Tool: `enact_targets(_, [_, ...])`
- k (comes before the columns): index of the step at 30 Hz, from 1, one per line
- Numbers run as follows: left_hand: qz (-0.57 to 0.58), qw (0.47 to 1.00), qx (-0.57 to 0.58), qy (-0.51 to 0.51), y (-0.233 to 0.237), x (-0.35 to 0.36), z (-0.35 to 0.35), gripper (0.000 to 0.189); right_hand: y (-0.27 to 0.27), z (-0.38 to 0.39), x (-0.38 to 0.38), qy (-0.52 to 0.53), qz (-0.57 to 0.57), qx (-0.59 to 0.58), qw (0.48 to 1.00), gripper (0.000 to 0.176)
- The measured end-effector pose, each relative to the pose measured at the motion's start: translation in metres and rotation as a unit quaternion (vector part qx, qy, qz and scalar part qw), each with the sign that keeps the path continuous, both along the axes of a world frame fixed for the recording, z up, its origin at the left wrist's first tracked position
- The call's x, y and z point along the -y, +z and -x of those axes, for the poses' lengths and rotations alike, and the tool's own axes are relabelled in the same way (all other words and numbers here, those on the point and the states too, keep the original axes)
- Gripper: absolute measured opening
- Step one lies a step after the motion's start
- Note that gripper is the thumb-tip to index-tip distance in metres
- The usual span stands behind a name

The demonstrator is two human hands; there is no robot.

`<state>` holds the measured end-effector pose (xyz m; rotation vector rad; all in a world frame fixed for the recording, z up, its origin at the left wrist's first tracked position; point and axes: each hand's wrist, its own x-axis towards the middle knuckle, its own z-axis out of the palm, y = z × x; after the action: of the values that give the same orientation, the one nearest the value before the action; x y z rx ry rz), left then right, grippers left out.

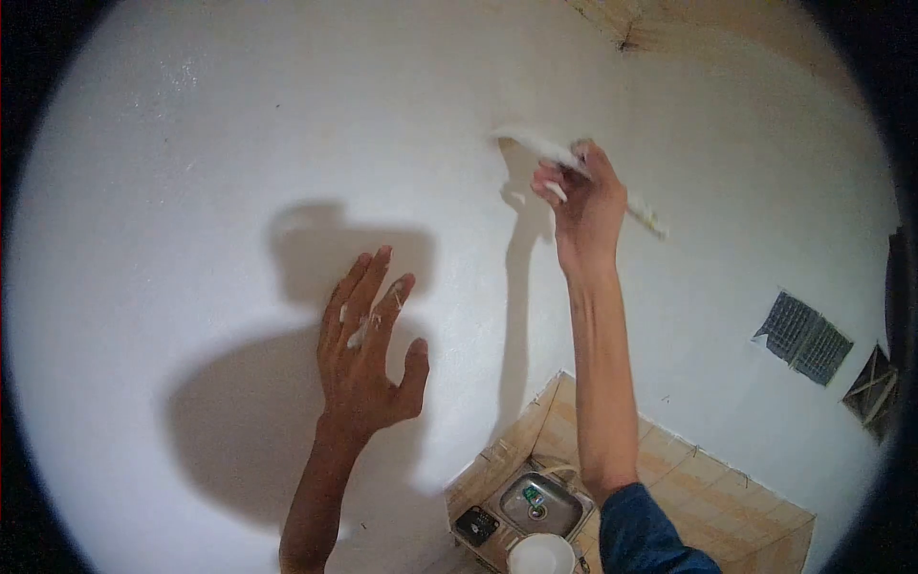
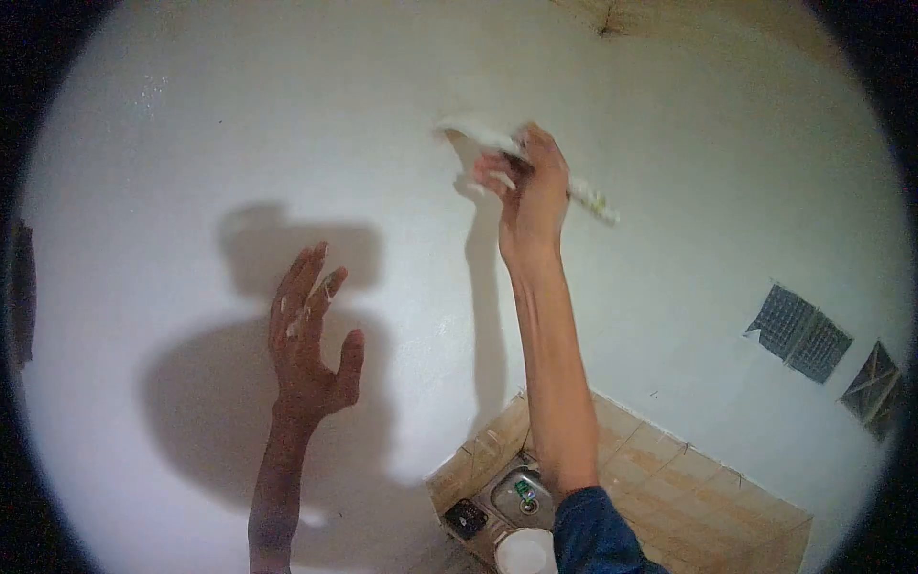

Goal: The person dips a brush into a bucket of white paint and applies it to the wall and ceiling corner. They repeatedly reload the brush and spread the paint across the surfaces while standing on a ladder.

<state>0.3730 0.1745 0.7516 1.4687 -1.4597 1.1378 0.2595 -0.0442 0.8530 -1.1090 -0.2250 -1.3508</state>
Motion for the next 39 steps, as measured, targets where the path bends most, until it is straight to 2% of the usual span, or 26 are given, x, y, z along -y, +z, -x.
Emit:
enact_targets(2, [-0.011, 1.0, -0.012, 0.005, -0.011, -0.014, 0.0, 0.046, -0.05, 0.001, 0.004, -0.054, -0.021, -0.016, 0.998, 0.017])
enact_targets(4, [-0.027, 0.999, -0.02, 0.007, -0.021, -0.029, 0.004, 0.045, -0.098, 0.0, -0.013, 0.03, -0.074, -0.07, 0.994, 0.015])
enact_targets(8, [-0.018, 0.998, -0.05, -0.016, -0.03, -0.043, 0.007, 0.045, -0.173, 0.008, -0.019, 0.033, -0.109, -0.14, 0.983, 0.017])
enact_targets(12, [-0.003, 0.996, -0.082, -0.042, -0.032, -0.038, 0.009, 0.045, -0.194, 0.013, -0.017, -0.003, -0.12, -0.219, 0.968, 0.014])
enact_targets(16, [-0.011, 0.997, -0.07, -0.041, -0.02, -0.027, 0.008, 0.046, -0.212, 0.014, -0.013, -0.02, -0.177, -0.254, 0.951, 0.012])
enact_targets(18, [-0.014, 0.997, -0.073, -0.017, -0.016, -0.025, 0.009, 0.045, -0.219, 0.016, -0.012, -0.023, -0.187, -0.266, 0.945, 0.013])
enact_targets(21, [0.01, 0.996, -0.08, -0.032, -0.012, -0.01, -0.003, 0.045, -0.238, 0.016, 0.005, -0.057, -0.209, -0.356, 0.909, 0.014])
enact_targets(23, [0.014, 0.996, -0.078, -0.03, -0.016, -0.012, 0.002, 0.044, -0.251, 0.03, 0.023, -0.045, -0.221, -0.363, 0.904, 0.018])
enact_targets(25, [0.029, 0.997, -0.072, -0.02, -0.021, -0.023, 0.004, 0.043, -0.236, 0.038, 0.026, -0.04, -0.231, -0.358, 0.904, 0.027])
enact_targets(26, [0.023, 0.997, -0.069, -0.021, -0.025, -0.025, 0.002, 0.043, -0.22, 0.034, 0.027, -0.037, -0.228, -0.357, 0.905, 0.027])
enact_targets(28, [0.016, 0.997, -0.068, -0.02, -0.031, -0.03, 0.0, 0.042, -0.178, 0.029, 0.025, -0.029, -0.166, -0.267, 0.949, 0.027])
enact_targets(30, [-0.005, 1.0, -0.015, 0.002, -0.032, -0.028, -0.004, 0.041, -0.145, 0.012, 0.025, -0.056, -0.095, -0.278, 0.954, 0.028])
enact_targets(32, [-0.014, 1.0, -0.01, -0.004, -0.032, -0.025, -0.006, 0.041, -0.114, 0.009, 0.02, -0.08, -0.109, -0.274, 0.952, 0.023])
enact_targets(36, [0.001, 0.999, 0.012, 0.043, -0.038, -0.024, 0.001, 0.041, -0.095, 0.01, 0.013, -0.102, -0.09, -0.264, 0.955, 0.025])
enact_targets(39, [0.024, 0.999, 0.013, 0.04, -0.043, -0.022, -0.004, 0.041, -0.086, 0.008, 0.019, -0.098, -0.095, -0.248, 0.959, 0.028])
